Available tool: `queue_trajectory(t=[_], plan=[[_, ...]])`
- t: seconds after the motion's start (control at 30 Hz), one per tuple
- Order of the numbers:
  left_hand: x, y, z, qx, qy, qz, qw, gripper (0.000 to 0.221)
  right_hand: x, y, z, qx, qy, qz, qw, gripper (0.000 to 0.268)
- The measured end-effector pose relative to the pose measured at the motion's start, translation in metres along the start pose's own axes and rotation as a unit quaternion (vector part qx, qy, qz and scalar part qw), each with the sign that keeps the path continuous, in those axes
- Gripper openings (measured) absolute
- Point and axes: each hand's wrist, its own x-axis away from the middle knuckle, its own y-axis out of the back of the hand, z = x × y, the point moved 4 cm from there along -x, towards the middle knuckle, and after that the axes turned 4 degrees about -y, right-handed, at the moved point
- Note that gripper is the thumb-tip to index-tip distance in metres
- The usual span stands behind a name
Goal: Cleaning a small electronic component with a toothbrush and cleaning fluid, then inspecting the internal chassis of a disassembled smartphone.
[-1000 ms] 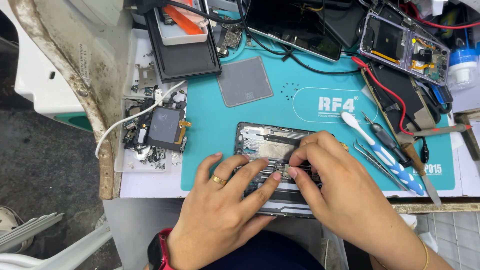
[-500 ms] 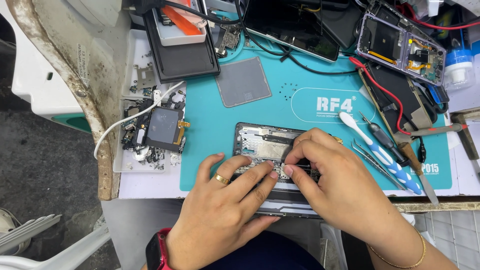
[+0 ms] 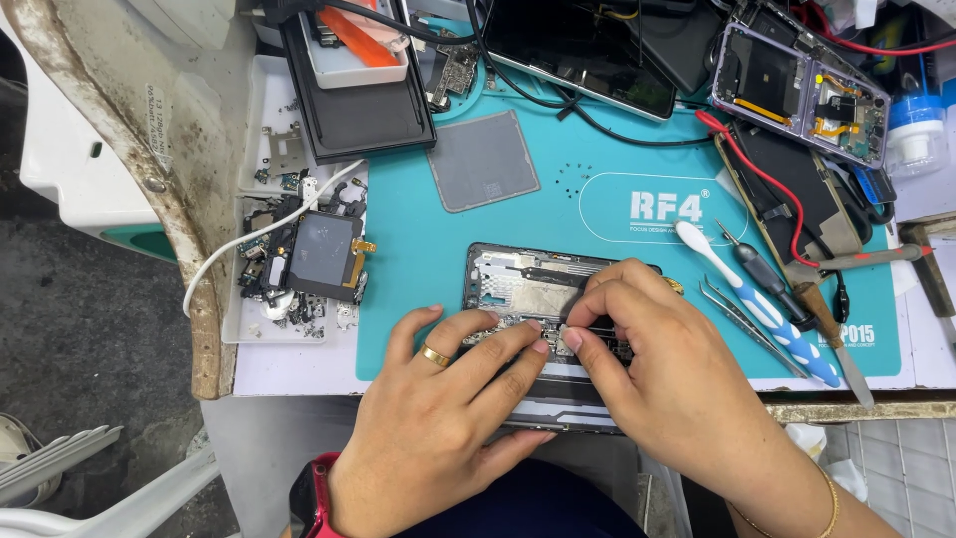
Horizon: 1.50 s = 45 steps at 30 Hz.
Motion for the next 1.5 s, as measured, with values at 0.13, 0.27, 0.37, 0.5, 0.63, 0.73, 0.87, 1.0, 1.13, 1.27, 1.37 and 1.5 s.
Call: queue_trajectory(t=[0.13, 0.27, 0.37, 0.5, 0.63, 0.73, 0.87, 1.0, 1.13, 1.27, 1.37, 1.5], plan=[[0.000, 0.001, 0.000, -0.006, -0.002, 0.004, 1.000, 0.056, -0.001, 0.000, 0.001, 0.014, 0.016, -0.006, 1.000, 0.006], [-0.001, 0.001, -0.001, -0.007, 0.000, 0.009, 1.000, 0.059, -0.006, 0.006, 0.001, -0.012, -0.001, 0.027, 1.000, 0.003], [-0.002, 0.001, -0.001, -0.007, -0.003, 0.011, 1.000, 0.058, -0.009, 0.006, 0.000, -0.007, -0.010, 0.044, 0.999, 0.003], [-0.002, 0.000, -0.001, -0.007, -0.002, 0.016, 1.000, 0.060, -0.008, 0.004, -0.002, -0.003, 0.009, 0.048, 0.999, 0.004], [-0.003, 0.001, 0.000, -0.004, -0.002, 0.019, 1.000, 0.061, -0.009, 0.004, -0.001, -0.007, -0.010, 0.042, 0.999, 0.001], [-0.004, 0.001, 0.000, -0.005, -0.004, 0.019, 1.000, 0.060, -0.008, 0.002, -0.001, -0.009, -0.007, 0.035, 0.999, 0.004], [-0.004, -0.001, 0.001, -0.018, -0.009, 0.026, 0.999, 0.064, -0.008, 0.003, -0.003, -0.014, -0.014, 0.037, 0.999, 0.003], [-0.002, -0.001, 0.000, -0.033, -0.021, 0.031, 0.999, 0.065, -0.010, 0.004, -0.001, -0.020, 0.006, 0.037, 0.999, 0.002], [-0.001, -0.003, 0.001, -0.028, -0.027, 0.027, 0.999, 0.056, -0.012, 0.022, -0.004, -0.068, 0.002, 0.003, 0.998, 0.016], [-0.002, -0.002, 0.000, -0.027, -0.033, 0.023, 0.999, 0.059, 0.011, 0.041, -0.016, -0.047, 0.004, -0.153, 0.987, 0.007], [-0.005, -0.001, -0.001, -0.026, -0.037, 0.022, 0.999, 0.064, 0.027, 0.034, -0.027, 0.063, 0.018, -0.185, 0.981, 0.012], [-0.010, 0.002, -0.001, -0.052, -0.041, 0.030, 0.997, 0.066, 0.049, 0.005, -0.039, 0.030, 0.258, -0.104, 0.960, 0.044]])
